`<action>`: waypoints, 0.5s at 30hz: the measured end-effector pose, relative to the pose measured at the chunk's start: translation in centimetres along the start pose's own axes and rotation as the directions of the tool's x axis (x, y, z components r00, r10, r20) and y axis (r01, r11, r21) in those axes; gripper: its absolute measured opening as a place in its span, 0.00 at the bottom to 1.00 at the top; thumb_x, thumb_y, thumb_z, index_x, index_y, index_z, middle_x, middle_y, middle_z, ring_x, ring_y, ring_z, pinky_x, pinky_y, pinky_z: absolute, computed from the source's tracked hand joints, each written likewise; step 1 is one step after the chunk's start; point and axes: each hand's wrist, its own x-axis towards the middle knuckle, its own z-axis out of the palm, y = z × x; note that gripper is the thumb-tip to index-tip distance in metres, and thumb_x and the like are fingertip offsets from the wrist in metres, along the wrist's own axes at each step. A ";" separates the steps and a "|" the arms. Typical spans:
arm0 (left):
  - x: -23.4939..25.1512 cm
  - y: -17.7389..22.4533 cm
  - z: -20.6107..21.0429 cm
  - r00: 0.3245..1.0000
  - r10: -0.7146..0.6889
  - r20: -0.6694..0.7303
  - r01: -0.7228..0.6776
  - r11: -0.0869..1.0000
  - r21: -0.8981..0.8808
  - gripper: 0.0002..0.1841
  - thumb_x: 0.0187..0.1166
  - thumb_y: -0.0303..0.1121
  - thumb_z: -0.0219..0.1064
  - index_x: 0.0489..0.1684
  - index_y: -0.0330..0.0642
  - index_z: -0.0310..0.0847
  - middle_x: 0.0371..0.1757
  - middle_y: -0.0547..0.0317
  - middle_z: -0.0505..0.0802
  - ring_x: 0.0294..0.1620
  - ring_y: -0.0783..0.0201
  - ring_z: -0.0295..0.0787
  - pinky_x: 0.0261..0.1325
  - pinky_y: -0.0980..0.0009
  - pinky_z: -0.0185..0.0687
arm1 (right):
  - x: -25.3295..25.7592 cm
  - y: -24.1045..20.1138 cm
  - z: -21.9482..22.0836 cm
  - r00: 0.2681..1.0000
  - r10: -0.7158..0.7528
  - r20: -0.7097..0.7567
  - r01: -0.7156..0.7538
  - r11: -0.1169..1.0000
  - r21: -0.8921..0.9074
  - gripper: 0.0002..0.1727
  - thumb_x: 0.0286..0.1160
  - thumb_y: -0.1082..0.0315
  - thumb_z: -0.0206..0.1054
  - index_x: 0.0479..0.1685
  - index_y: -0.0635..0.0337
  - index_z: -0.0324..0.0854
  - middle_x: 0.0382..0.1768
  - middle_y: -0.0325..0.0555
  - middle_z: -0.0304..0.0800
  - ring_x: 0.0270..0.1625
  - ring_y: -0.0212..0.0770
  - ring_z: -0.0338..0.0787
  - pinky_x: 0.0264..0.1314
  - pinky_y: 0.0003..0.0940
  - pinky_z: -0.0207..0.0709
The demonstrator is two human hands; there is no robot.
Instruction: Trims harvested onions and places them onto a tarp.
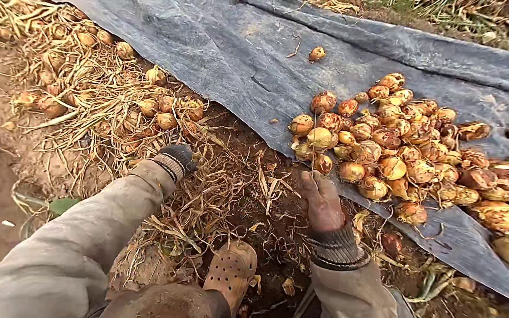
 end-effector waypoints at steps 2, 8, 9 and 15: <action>1.0 -3.0 3.5 0.838 -0.068 0.541 0.038 0.997 0.067 0.31 0.84 0.58 0.59 0.37 0.32 0.85 0.38 0.34 0.91 0.46 0.34 0.91 0.52 0.30 0.82 | -2.0 -0.6 2.2 0.969 0.091 0.229 -0.039 0.974 -0.222 0.41 0.65 0.22 0.63 0.47 0.56 0.83 0.25 0.44 0.82 0.28 0.46 0.83 0.34 0.53 0.80; 1.8 -6.2 3.7 0.592 -0.176 0.787 0.088 0.984 0.154 0.22 0.83 0.48 0.64 0.38 0.33 0.86 0.43 0.34 0.92 0.49 0.33 0.91 0.50 0.29 0.80 | -4.8 -0.9 6.8 0.732 0.277 0.622 -0.062 0.937 -0.344 0.35 0.76 0.32 0.63 0.54 0.58 0.82 0.43 0.51 0.88 0.50 0.49 0.88 0.59 0.55 0.79; 1.4 -6.9 3.7 0.615 -0.166 0.771 0.092 0.986 0.139 0.22 0.83 0.49 0.64 0.41 0.35 0.87 0.45 0.35 0.92 0.50 0.34 0.91 0.51 0.28 0.80 | -4.8 -0.7 7.0 0.731 0.277 0.624 -0.086 0.944 -0.318 0.35 0.78 0.33 0.61 0.56 0.59 0.82 0.46 0.53 0.89 0.52 0.50 0.88 0.61 0.55 0.79; -3.3 -9.0 1.6 0.916 0.146 0.373 0.088 0.835 -0.542 0.08 0.72 0.19 0.71 0.47 0.30 0.89 0.61 0.34 0.89 0.67 0.35 0.84 0.72 0.34 0.74 | -5.2 0.8 7.5 0.818 0.284 0.500 -0.310 0.950 -0.031 0.34 0.88 0.37 0.49 0.63 0.59 0.80 0.37 0.52 0.84 0.36 0.47 0.84 0.45 0.50 0.80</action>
